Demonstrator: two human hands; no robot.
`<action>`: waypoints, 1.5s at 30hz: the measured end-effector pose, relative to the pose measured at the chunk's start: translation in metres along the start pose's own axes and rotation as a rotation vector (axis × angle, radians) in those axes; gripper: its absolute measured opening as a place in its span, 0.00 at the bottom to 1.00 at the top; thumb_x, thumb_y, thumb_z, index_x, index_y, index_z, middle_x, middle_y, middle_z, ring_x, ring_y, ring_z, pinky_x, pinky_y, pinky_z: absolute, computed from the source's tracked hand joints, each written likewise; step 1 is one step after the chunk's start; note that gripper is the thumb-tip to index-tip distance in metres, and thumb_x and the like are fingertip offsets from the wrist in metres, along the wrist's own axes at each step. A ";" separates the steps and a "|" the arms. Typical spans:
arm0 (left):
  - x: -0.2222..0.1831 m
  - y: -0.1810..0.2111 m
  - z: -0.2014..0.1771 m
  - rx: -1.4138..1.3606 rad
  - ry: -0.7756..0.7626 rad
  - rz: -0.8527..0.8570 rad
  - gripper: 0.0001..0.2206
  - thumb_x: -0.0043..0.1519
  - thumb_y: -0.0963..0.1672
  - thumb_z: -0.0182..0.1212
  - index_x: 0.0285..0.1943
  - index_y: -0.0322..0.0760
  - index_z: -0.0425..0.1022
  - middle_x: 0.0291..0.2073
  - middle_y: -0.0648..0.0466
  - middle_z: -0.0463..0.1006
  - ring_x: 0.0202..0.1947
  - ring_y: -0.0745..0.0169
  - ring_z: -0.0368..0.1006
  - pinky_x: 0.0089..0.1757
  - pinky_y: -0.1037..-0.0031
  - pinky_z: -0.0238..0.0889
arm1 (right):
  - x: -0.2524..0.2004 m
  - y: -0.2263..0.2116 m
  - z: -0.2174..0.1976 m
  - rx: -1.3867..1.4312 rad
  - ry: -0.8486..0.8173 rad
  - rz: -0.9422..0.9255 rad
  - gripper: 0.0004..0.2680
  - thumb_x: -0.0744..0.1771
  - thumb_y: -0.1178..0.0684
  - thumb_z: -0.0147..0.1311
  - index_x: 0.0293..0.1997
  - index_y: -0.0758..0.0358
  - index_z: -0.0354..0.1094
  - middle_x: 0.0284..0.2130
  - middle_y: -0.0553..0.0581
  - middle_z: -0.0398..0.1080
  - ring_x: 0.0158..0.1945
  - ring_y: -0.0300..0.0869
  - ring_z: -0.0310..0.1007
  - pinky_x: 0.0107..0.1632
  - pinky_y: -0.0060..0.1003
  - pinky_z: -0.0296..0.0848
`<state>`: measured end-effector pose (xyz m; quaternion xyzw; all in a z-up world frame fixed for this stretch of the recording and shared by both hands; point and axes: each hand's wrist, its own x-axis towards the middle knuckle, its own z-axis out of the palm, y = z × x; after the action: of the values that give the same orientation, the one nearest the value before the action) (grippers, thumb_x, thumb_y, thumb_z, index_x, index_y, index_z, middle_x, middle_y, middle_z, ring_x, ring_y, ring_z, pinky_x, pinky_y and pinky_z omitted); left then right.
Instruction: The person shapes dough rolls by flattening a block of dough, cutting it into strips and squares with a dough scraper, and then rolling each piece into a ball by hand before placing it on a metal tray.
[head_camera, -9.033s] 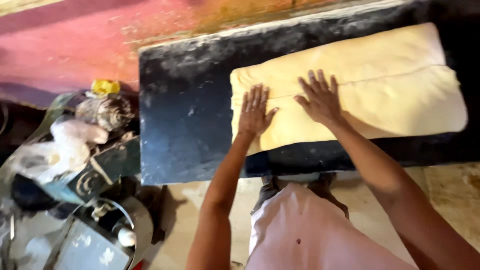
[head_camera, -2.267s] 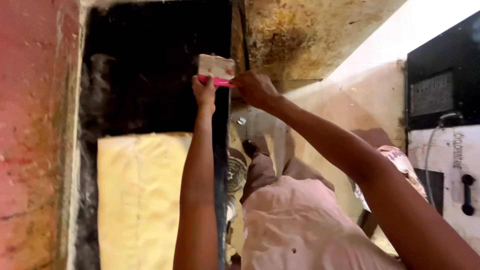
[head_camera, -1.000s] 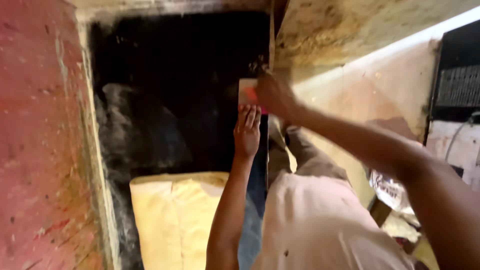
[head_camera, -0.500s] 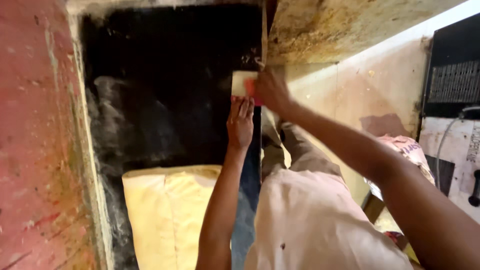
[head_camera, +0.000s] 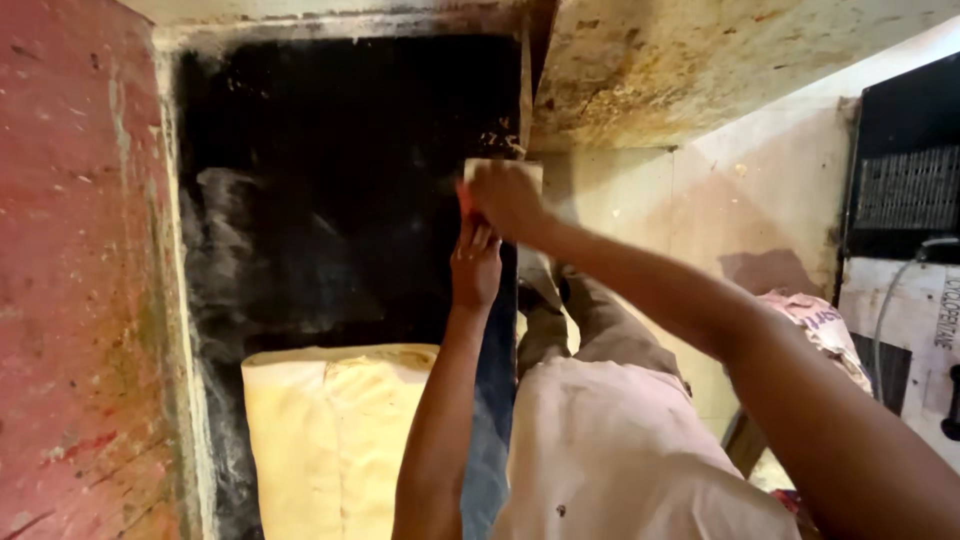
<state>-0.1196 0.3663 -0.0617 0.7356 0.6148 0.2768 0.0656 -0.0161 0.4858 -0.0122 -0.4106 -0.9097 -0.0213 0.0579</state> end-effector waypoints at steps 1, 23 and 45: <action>-0.003 0.003 0.000 0.002 -0.006 -0.016 0.10 0.61 0.36 0.59 0.50 0.33 0.81 0.54 0.44 0.78 0.61 0.42 0.72 0.56 0.60 0.67 | 0.012 0.012 -0.001 0.018 -0.024 0.018 0.09 0.61 0.49 0.58 0.38 0.62 0.75 0.41 0.62 0.73 0.49 0.54 0.73 0.47 0.50 0.75; 0.051 0.014 -0.018 0.357 -0.066 0.327 0.13 0.61 0.42 0.55 0.54 0.32 0.76 0.49 0.44 0.77 0.52 0.44 0.73 0.52 0.50 0.65 | 0.007 0.109 -0.006 0.418 0.222 0.116 0.02 0.66 0.58 0.57 0.40 0.60 0.74 0.39 0.62 0.72 0.45 0.58 0.72 0.44 0.52 0.72; -0.007 0.032 -0.020 0.109 0.092 -0.060 0.17 0.66 0.44 0.61 0.60 0.28 0.72 0.60 0.38 0.72 0.66 0.37 0.66 0.67 0.49 0.55 | -0.040 -0.001 -0.011 0.204 -0.201 0.000 0.06 0.63 0.56 0.56 0.40 0.61 0.73 0.41 0.59 0.72 0.50 0.52 0.72 0.43 0.48 0.75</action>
<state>-0.1027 0.3472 -0.0332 0.7058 0.6531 0.2746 0.0054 0.0105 0.4545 -0.0065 -0.4027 -0.9084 0.1126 0.0080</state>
